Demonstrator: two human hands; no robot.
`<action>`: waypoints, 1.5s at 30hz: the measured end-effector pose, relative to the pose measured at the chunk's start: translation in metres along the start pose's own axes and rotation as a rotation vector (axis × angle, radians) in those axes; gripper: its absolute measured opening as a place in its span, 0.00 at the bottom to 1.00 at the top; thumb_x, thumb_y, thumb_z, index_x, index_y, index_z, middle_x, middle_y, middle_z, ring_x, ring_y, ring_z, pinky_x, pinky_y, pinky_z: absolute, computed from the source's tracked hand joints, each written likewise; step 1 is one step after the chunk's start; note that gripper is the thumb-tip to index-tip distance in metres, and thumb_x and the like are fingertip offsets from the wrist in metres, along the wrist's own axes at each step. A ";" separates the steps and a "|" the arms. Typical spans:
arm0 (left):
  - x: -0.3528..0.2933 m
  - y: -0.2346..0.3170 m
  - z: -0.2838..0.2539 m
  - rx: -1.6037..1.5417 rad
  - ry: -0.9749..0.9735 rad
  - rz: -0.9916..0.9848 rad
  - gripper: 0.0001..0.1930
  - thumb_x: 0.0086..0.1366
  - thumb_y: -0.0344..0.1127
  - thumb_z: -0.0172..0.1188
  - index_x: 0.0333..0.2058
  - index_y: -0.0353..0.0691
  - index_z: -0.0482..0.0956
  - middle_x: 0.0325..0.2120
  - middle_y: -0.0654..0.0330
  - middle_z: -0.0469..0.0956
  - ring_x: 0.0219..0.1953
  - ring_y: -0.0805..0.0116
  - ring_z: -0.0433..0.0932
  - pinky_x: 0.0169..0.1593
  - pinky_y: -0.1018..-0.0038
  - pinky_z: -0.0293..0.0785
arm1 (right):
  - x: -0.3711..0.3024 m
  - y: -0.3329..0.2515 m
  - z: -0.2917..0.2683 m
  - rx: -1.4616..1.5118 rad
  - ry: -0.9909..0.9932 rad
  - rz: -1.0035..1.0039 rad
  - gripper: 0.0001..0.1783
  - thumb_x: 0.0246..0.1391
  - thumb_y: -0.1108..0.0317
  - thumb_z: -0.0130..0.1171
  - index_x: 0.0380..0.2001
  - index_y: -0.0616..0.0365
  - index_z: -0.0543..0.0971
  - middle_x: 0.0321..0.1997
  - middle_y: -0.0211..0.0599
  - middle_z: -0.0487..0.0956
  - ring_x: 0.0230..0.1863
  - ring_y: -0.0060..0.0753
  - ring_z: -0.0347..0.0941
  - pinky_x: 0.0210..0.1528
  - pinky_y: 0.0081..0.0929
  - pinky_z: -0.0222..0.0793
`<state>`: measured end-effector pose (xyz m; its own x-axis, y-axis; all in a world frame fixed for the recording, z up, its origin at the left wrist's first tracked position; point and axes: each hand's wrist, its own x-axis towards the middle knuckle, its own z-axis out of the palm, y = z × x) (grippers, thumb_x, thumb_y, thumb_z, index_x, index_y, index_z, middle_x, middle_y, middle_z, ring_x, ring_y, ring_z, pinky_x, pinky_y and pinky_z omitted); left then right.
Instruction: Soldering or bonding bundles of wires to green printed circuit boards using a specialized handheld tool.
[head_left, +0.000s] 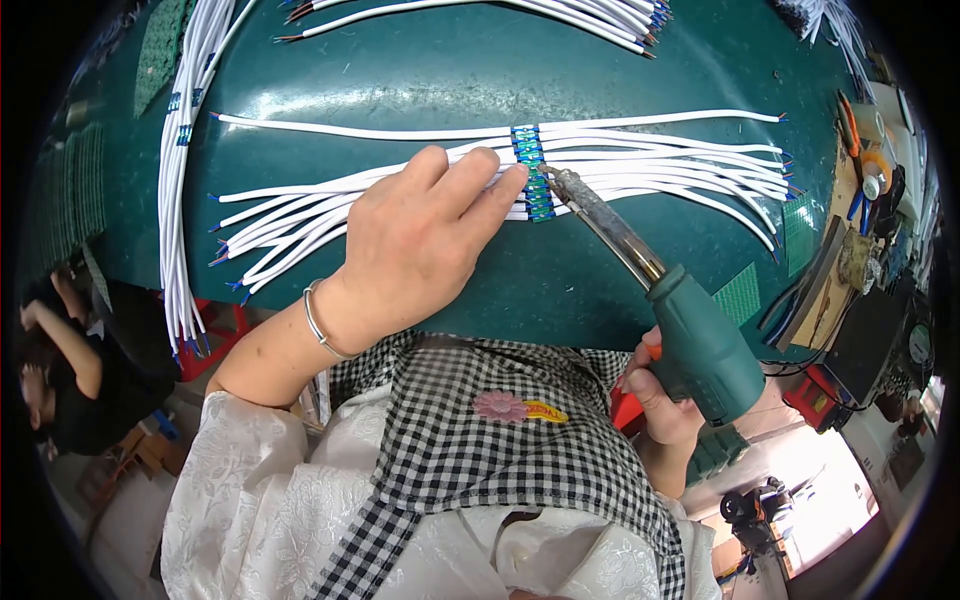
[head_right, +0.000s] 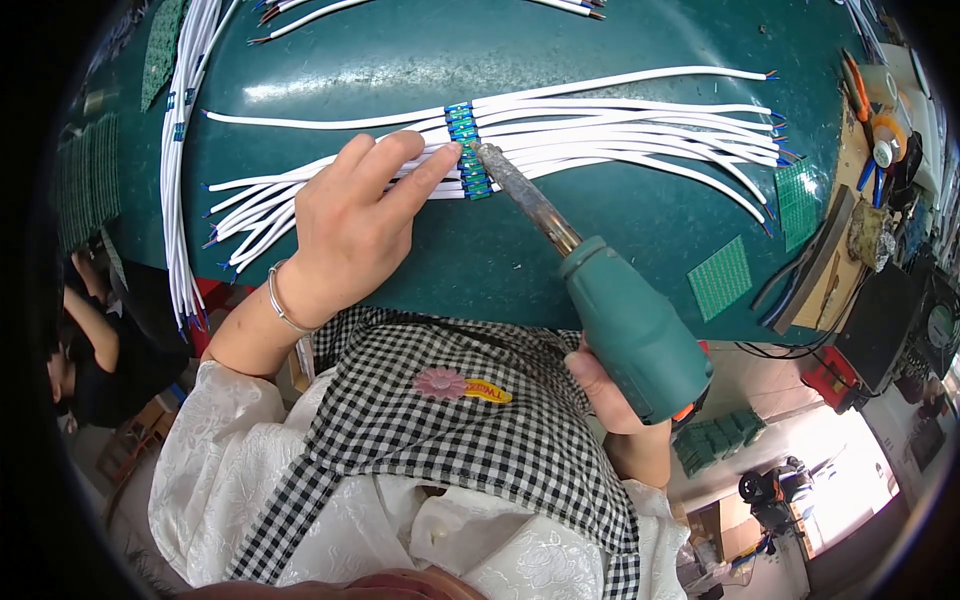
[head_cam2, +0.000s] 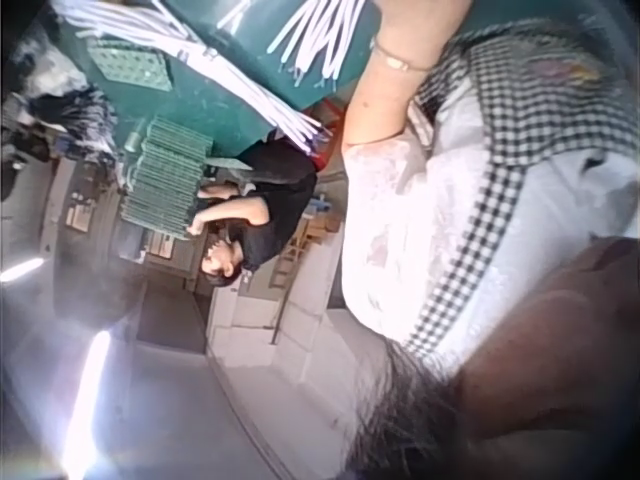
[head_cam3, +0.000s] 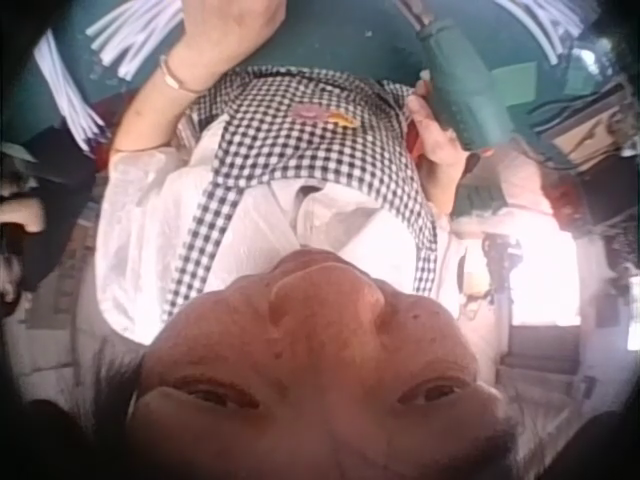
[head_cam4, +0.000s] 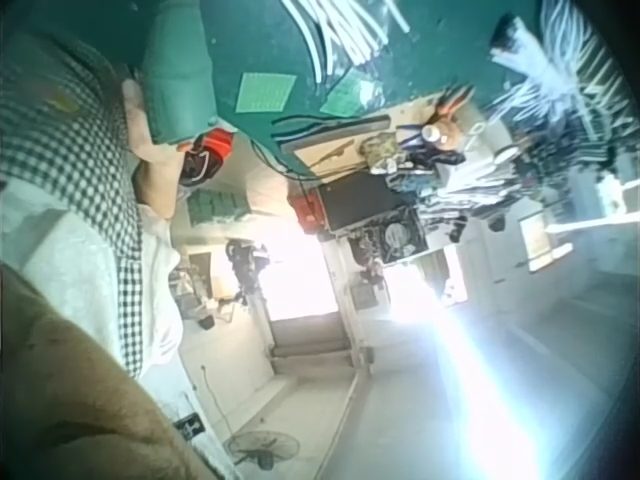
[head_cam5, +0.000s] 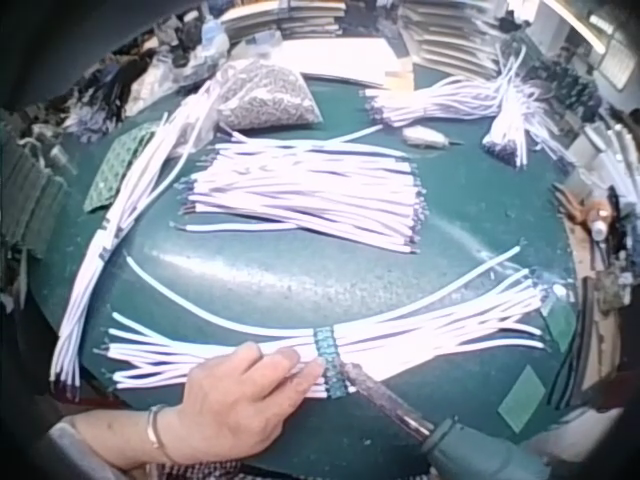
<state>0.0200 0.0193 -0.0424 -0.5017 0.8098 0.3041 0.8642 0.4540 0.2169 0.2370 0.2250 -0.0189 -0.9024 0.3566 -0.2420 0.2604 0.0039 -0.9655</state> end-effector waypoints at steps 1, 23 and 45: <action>0.000 0.000 0.000 0.001 0.001 0.000 0.18 0.52 0.32 0.62 0.44 0.40 0.83 0.36 0.67 0.75 0.30 0.71 0.71 0.26 0.76 0.71 | -0.001 0.005 -0.001 -0.035 -0.022 -0.047 0.20 0.48 0.76 0.69 0.44 0.68 0.76 0.28 0.38 0.77 0.25 0.31 0.73 0.29 0.26 0.70; 0.002 0.007 0.002 0.043 0.007 0.010 0.17 0.52 0.32 0.62 0.43 0.38 0.82 0.33 0.68 0.71 0.28 0.72 0.68 0.25 0.77 0.68 | 0.017 -0.003 0.004 -0.373 -0.040 -0.216 0.13 0.36 0.72 0.73 0.30 0.53 0.84 0.29 0.34 0.82 0.22 0.41 0.76 0.27 0.29 0.73; 0.001 0.010 -0.003 0.015 -0.016 -0.034 0.15 0.53 0.31 0.62 0.42 0.39 0.82 0.33 0.68 0.73 0.29 0.72 0.70 0.25 0.76 0.69 | -0.009 0.002 -0.010 0.315 0.103 0.000 0.36 0.41 0.82 0.70 0.57 0.76 0.70 0.53 0.57 0.77 0.25 0.32 0.73 0.24 0.25 0.71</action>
<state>0.0281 0.0239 -0.0375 -0.5305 0.7996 0.2815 0.8471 0.4871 0.2126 0.2490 0.2309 -0.0181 -0.8585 0.4496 -0.2468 0.1270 -0.2800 -0.9516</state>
